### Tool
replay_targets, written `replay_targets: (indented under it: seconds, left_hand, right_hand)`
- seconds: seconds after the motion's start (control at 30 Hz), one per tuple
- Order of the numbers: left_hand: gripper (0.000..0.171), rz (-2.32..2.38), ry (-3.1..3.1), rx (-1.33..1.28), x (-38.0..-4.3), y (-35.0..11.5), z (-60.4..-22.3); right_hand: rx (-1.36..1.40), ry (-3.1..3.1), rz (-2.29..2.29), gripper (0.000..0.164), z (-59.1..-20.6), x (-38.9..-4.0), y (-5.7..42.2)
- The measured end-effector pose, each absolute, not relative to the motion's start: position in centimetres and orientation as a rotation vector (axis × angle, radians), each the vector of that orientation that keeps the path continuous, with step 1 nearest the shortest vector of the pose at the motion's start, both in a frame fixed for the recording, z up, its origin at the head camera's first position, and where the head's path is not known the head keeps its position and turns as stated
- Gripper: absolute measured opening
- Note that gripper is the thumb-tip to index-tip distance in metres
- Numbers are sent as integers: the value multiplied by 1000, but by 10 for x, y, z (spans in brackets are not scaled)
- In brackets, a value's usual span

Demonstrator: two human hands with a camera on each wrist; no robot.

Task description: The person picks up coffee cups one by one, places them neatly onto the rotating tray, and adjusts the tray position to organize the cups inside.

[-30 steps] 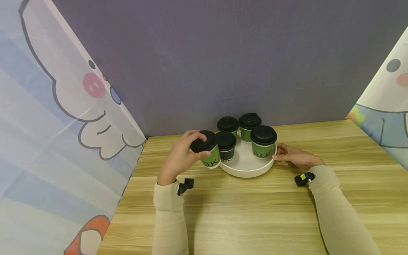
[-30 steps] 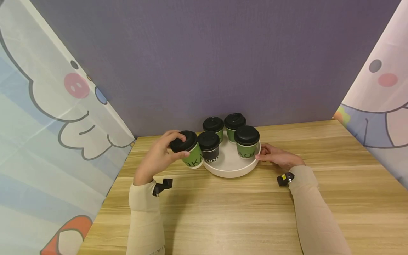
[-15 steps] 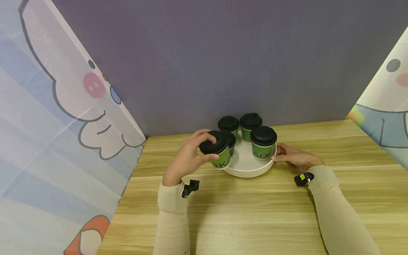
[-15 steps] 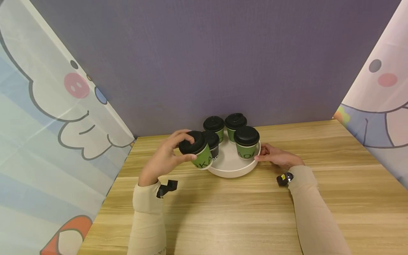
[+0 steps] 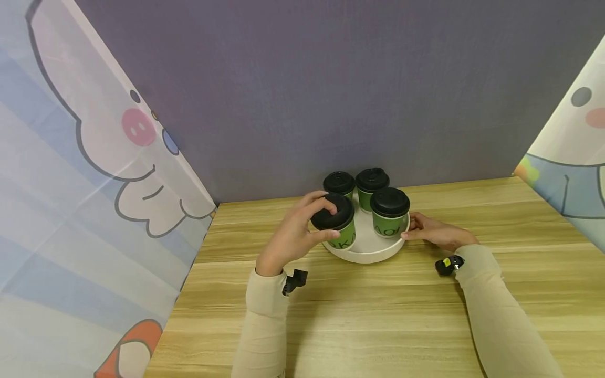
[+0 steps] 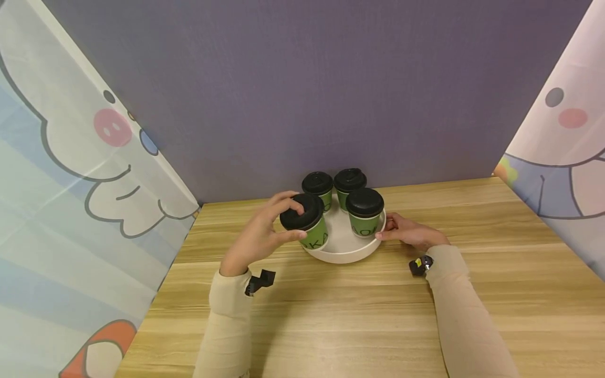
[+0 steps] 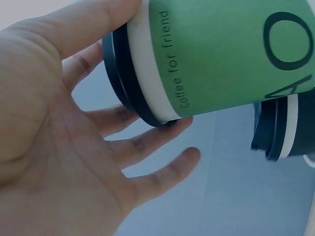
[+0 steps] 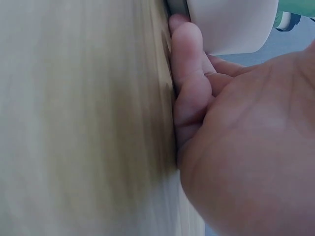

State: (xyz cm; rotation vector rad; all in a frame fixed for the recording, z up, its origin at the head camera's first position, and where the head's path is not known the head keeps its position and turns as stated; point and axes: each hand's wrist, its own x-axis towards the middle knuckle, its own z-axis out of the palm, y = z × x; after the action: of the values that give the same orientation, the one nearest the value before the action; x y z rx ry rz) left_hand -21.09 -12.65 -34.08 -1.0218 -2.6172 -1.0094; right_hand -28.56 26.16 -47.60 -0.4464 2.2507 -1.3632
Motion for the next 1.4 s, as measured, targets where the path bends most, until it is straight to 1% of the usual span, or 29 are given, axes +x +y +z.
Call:
replay_targets:
  seconds: [0.37,0.57,0.97,1.4]
  left_hand:
    - [35,-948,-2597,-1014,-214,-103,-351]
    - [34,-910,-2637,-987,-218,-91,-361]
    - [36,-594,-2691,-950,-223,-69,-381]
    - [37,-415,-2725,-914,-224,-60,-391]
  right_hand:
    - [-460,2277,-1348,88,-475,-286,259]
    - [-454,2280,-1353,87,-475,-286,258]
    - [-454,2272,-1345,86,-472,-285,257]
    - [-436,2273,-1331,87,-472,-284,257]
